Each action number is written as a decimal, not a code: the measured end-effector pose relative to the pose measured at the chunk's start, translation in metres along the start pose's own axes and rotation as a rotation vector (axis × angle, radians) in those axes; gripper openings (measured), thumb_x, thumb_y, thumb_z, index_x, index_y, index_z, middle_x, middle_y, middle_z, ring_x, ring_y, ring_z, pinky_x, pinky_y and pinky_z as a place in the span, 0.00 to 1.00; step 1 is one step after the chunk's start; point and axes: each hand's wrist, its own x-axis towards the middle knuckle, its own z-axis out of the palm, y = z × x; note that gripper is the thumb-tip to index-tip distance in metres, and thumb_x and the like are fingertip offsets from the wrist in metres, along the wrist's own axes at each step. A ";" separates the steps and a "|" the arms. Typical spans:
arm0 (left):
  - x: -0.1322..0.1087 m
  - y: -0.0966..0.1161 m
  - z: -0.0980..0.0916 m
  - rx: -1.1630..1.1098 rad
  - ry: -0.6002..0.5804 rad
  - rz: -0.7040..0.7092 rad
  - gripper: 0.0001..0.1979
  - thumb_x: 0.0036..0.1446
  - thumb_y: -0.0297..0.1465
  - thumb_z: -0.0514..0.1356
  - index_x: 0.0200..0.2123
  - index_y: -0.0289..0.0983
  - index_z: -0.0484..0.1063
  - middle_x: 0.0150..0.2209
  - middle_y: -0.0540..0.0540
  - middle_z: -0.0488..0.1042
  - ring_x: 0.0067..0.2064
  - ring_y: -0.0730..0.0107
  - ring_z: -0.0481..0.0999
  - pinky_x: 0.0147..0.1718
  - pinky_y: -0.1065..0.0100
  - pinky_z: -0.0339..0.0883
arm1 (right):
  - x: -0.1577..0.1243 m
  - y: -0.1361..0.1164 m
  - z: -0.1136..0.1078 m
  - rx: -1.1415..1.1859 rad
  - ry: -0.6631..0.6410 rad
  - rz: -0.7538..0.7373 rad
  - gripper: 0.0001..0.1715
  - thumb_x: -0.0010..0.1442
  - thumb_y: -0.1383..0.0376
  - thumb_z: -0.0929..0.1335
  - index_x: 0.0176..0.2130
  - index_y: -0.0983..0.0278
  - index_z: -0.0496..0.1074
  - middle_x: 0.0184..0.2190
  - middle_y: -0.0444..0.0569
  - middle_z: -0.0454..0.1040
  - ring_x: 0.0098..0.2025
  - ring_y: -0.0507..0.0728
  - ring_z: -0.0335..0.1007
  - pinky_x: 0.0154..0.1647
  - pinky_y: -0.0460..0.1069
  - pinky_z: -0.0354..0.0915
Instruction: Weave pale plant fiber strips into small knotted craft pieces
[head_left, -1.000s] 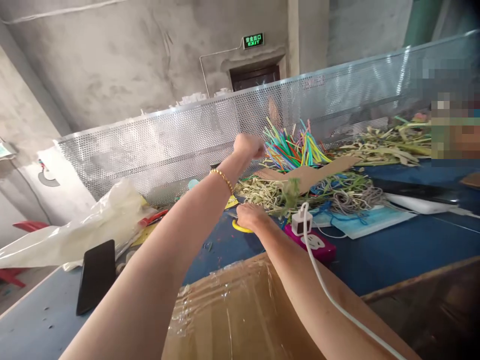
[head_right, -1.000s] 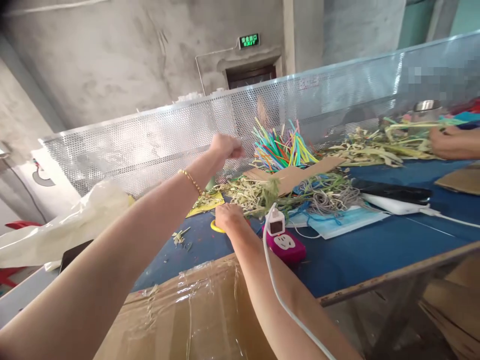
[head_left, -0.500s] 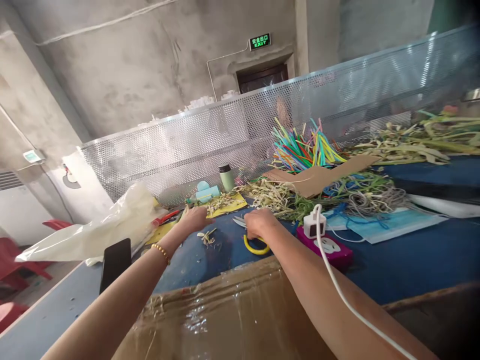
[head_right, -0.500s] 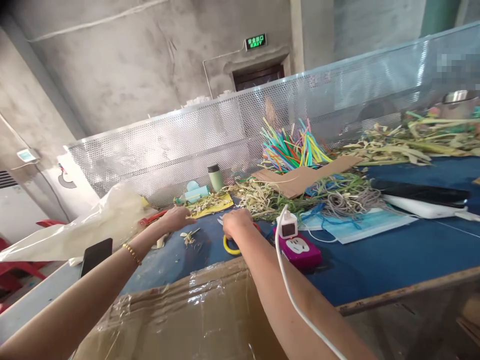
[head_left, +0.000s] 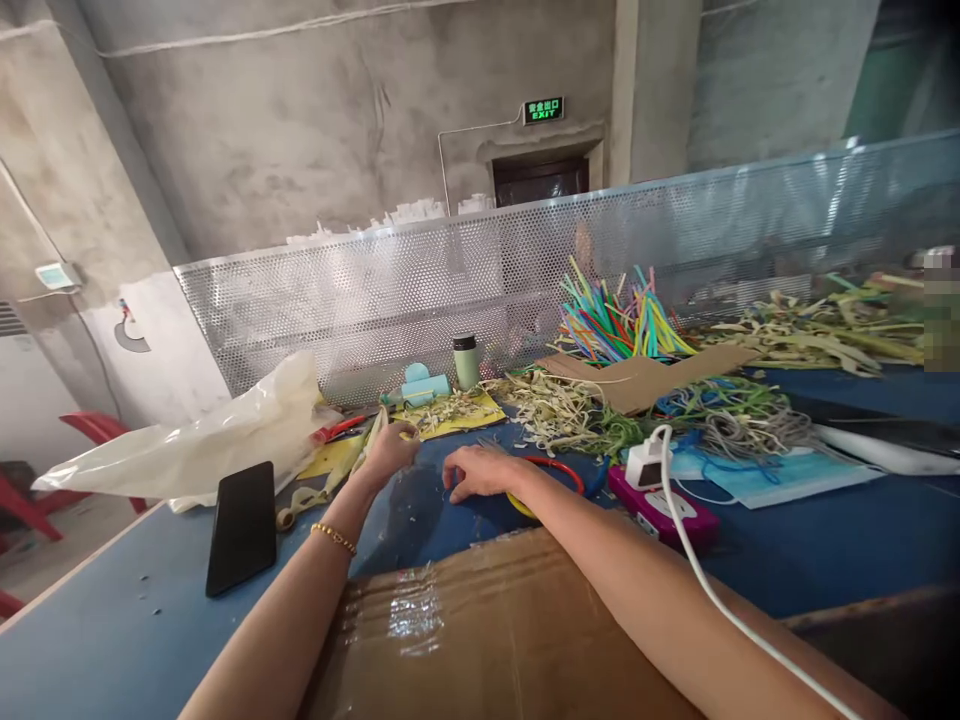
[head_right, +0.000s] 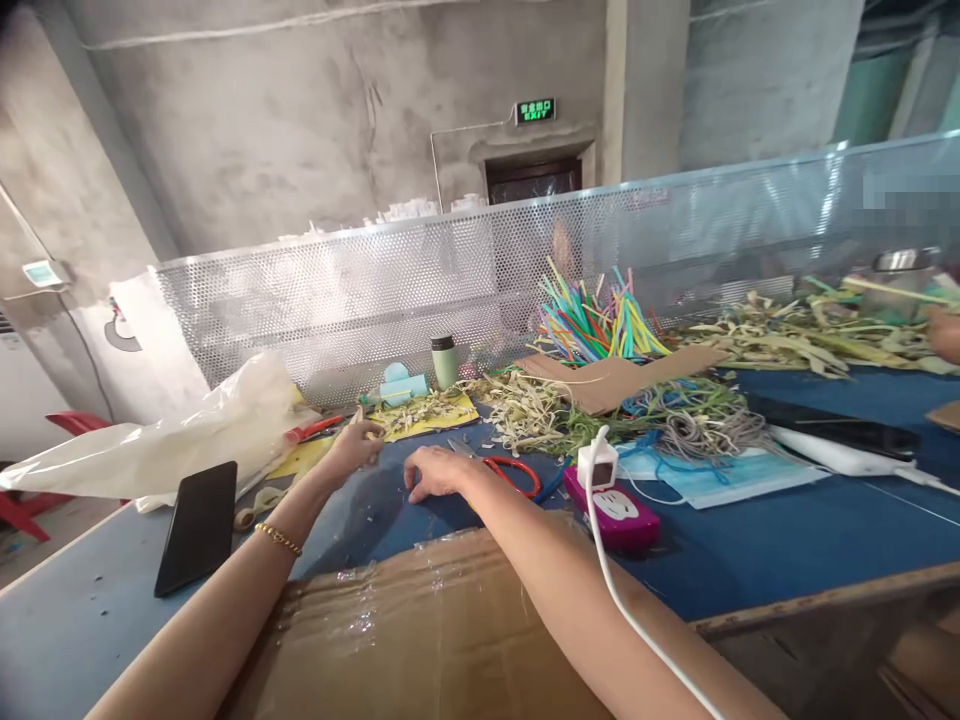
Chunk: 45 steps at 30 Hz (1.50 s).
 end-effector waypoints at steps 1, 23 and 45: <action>0.001 0.001 -0.001 -0.015 0.027 0.005 0.15 0.52 0.30 0.57 0.43 0.34 0.74 0.21 0.51 0.72 0.25 0.69 0.71 0.26 0.71 0.59 | 0.002 0.000 0.002 0.009 0.001 0.013 0.15 0.55 0.62 0.73 0.44 0.62 0.78 0.43 0.48 0.80 0.45 0.55 0.76 0.36 0.43 0.62; -0.007 -0.004 -0.019 -0.029 0.319 0.116 0.16 0.52 0.31 0.55 0.44 0.36 0.75 0.21 0.51 0.72 0.26 0.68 0.72 0.29 0.71 0.58 | 0.031 -0.032 0.008 0.072 -0.117 -0.015 0.10 0.56 0.74 0.65 0.34 0.69 0.76 0.23 0.47 0.74 0.17 0.49 0.64 0.19 0.42 0.59; -0.015 0.000 -0.005 -0.146 0.093 0.187 0.36 0.47 0.37 0.58 0.61 0.34 0.62 0.20 0.54 0.73 0.23 0.64 0.76 0.25 0.69 0.65 | -0.035 0.079 -0.056 -0.277 0.615 0.676 0.20 0.61 0.78 0.59 0.43 0.73 0.77 0.52 0.72 0.71 0.58 0.69 0.64 0.56 0.64 0.57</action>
